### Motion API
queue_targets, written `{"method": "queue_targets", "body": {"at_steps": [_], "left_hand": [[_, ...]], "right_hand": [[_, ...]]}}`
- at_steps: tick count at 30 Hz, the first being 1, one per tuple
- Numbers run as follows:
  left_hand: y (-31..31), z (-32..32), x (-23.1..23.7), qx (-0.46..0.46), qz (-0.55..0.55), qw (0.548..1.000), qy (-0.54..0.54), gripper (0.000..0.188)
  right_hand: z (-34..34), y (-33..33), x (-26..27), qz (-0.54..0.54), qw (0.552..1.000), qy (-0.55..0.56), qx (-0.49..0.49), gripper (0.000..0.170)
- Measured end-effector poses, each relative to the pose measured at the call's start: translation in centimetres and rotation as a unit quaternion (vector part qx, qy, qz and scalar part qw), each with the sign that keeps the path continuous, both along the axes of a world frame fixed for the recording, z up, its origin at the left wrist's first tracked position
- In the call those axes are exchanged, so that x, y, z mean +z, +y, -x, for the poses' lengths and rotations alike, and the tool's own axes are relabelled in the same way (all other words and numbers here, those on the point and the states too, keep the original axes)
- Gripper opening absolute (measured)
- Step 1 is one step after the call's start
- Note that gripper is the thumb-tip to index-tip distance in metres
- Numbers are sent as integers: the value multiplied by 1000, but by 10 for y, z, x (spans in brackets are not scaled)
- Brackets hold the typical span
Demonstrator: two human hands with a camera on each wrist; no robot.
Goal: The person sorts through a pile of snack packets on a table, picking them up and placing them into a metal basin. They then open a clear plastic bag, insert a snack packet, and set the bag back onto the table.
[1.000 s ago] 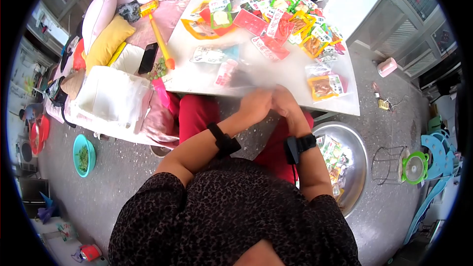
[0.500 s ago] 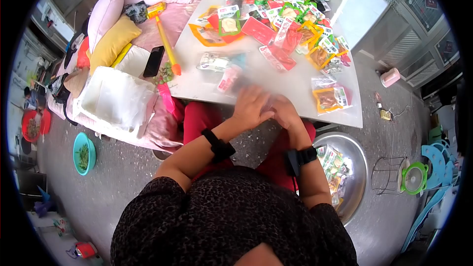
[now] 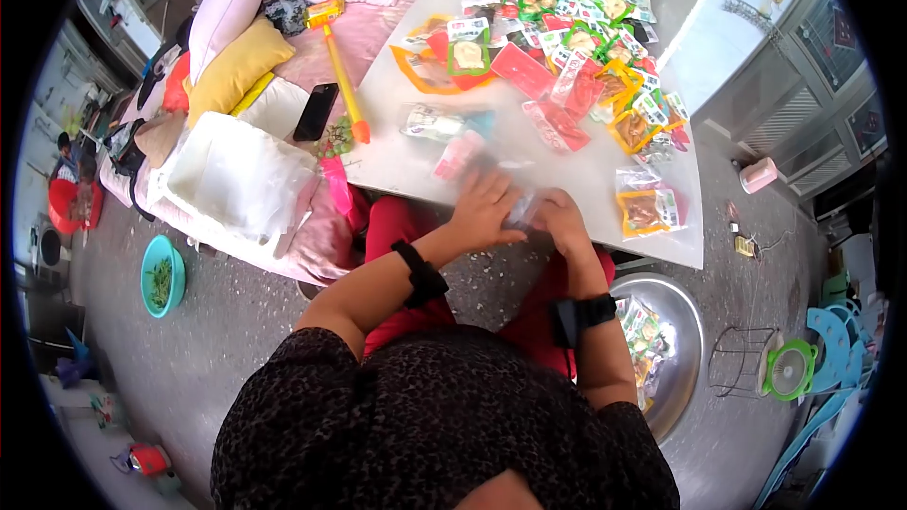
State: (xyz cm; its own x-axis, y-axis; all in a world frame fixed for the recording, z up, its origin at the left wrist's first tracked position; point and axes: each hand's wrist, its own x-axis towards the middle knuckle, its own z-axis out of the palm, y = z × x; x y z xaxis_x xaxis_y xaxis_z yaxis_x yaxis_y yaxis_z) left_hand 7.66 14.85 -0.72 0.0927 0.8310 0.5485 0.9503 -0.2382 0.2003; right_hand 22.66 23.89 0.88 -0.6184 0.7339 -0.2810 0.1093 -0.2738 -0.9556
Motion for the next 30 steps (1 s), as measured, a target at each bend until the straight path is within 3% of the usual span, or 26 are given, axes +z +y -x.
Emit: {"method": "queue_targets", "body": {"at_steps": [4, 5, 8, 10, 12, 14, 15, 17, 19, 22, 23, 25, 26, 27, 30], "left_hand": [[23, 6, 12, 37, 72, 997, -14, 67], [24, 4, 14, 51, 34, 998, -8, 62], [30, 21, 52, 55, 76, 993, -67, 57], [47, 64, 35, 120, -167, 968, -144, 50], [61, 115, 39, 193, -223, 923, -245, 37], [95, 182, 5, 365, -224, 778, -459, 34], [98, 193, 11, 339, -116, 706, -611, 34], [98, 210, 29, 249, 108, 482, -833, 33], [116, 238, 1, 195, 134, 657, -715, 34], [133, 248, 0, 62, 67, 835, -543, 20], [136, 242, 19, 51, 59, 800, -595, 20], [129, 215, 80, 69, 53, 656, -750, 20], [127, 208, 102, 67, 48, 631, -771, 20], [125, 201, 121, 61, 40, 618, -782, 20], [121, 194, 153, 8, 26, 676, -737, 21]], "right_hand": [[9, 11, 0, -14, 997, 27, -66, 20], [10, 11, 6, -26, 997, 14, -73, 21], [1, 8, 12, -33, 993, -9, -111, 21], [-9, 12, 0, -21, 992, 7, -123, 21], [-16, 12, -6, -8, 990, 22, -137, 21], [-17, 12, -7, 2, 987, 41, -154, 20], [-17, 11, -7, 9, 986, 43, -159, 20], [-16, 9, -7, 20, 985, 49, -166, 20], [-15, 7, -4, 22, 985, 50, -164, 20], [-19, 3, 2, 15, 985, 46, -165, 19], [-21, 2, 4, 12, 985, 44, -166, 19], [-24, 1, 7, 17, 984, 55, -171, 19], [-25, 0, 8, 20, 983, 60, -174, 18], [-26, -1, 11, 14, 983, 59, -173, 18], [-30, -2, 10, 10, 982, 73, -172, 18]]}}
